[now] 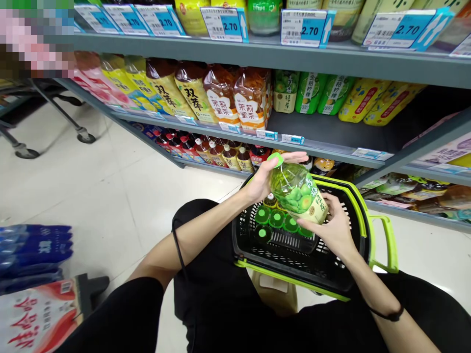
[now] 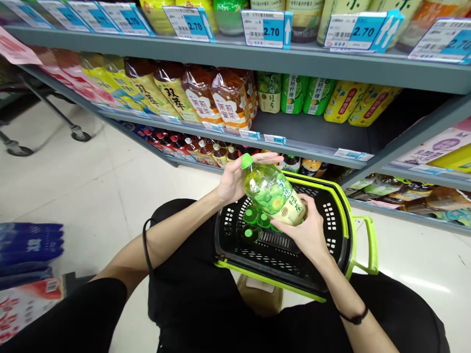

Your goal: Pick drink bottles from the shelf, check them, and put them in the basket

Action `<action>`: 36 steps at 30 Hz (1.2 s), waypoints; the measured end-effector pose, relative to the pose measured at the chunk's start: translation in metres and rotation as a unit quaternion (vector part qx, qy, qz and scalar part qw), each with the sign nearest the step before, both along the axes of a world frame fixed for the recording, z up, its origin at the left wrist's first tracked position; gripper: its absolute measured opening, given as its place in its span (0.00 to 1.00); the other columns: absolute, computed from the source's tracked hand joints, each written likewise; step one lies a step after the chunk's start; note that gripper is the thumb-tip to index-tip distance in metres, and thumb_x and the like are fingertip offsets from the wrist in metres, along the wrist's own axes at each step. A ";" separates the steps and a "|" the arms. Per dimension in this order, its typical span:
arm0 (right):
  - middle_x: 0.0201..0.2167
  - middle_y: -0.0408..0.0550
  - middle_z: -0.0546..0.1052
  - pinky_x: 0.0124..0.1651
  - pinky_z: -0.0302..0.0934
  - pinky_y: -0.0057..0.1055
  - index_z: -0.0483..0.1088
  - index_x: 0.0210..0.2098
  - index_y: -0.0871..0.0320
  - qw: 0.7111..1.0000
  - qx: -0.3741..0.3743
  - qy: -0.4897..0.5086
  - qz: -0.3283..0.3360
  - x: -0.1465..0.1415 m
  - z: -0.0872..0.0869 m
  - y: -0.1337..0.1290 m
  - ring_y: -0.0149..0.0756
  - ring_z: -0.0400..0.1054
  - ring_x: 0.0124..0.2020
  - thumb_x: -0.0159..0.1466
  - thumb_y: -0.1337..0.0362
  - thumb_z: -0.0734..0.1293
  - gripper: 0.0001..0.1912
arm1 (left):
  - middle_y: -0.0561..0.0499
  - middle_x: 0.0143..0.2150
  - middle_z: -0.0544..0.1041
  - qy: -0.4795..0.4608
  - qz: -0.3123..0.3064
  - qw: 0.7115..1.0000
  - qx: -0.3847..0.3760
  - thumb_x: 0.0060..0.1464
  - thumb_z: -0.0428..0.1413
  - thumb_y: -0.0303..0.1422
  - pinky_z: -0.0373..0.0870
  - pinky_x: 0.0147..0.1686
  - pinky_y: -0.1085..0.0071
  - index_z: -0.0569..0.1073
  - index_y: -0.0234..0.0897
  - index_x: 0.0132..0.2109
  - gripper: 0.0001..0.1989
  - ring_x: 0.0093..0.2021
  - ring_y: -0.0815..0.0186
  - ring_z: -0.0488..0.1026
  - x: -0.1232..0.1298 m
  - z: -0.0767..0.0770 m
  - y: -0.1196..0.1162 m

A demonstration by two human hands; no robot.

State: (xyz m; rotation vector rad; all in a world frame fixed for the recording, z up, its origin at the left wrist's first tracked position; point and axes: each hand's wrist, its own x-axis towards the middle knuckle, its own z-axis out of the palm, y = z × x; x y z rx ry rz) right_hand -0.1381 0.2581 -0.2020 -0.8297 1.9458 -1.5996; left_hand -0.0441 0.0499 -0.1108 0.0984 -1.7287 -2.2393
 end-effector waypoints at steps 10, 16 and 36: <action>0.42 0.56 0.83 0.58 0.69 0.51 0.77 0.52 0.55 0.960 -0.010 -0.245 0.138 0.017 -0.006 -0.006 0.59 0.75 0.55 0.62 0.25 0.57 0.44 | 0.44 0.65 0.75 -0.011 0.007 0.999 0.031 0.60 0.55 0.59 0.63 0.70 0.48 0.78 0.37 0.55 0.32 0.70 0.45 0.66 0.002 0.012 -0.003; 0.33 0.60 0.81 0.47 0.71 0.54 0.77 0.51 0.60 0.908 0.081 -0.332 0.241 0.021 0.004 -0.006 0.60 0.77 0.46 0.61 0.23 0.40 0.57 | 0.43 0.58 0.81 -0.028 -0.032 0.994 0.102 0.59 0.62 0.45 0.67 0.66 0.46 0.77 0.36 0.45 0.17 0.63 0.46 0.75 0.005 0.015 0.003; 0.52 0.54 0.78 0.53 0.68 0.42 0.61 0.58 0.58 0.967 0.147 0.033 0.204 -0.014 -0.011 0.001 0.50 0.75 0.51 0.50 0.46 0.82 0.46 | 0.52 0.28 0.79 -0.195 -0.089 0.899 -0.382 0.56 0.64 0.55 0.73 0.38 0.68 0.83 0.35 0.52 0.29 0.30 0.64 0.74 0.015 0.013 -0.038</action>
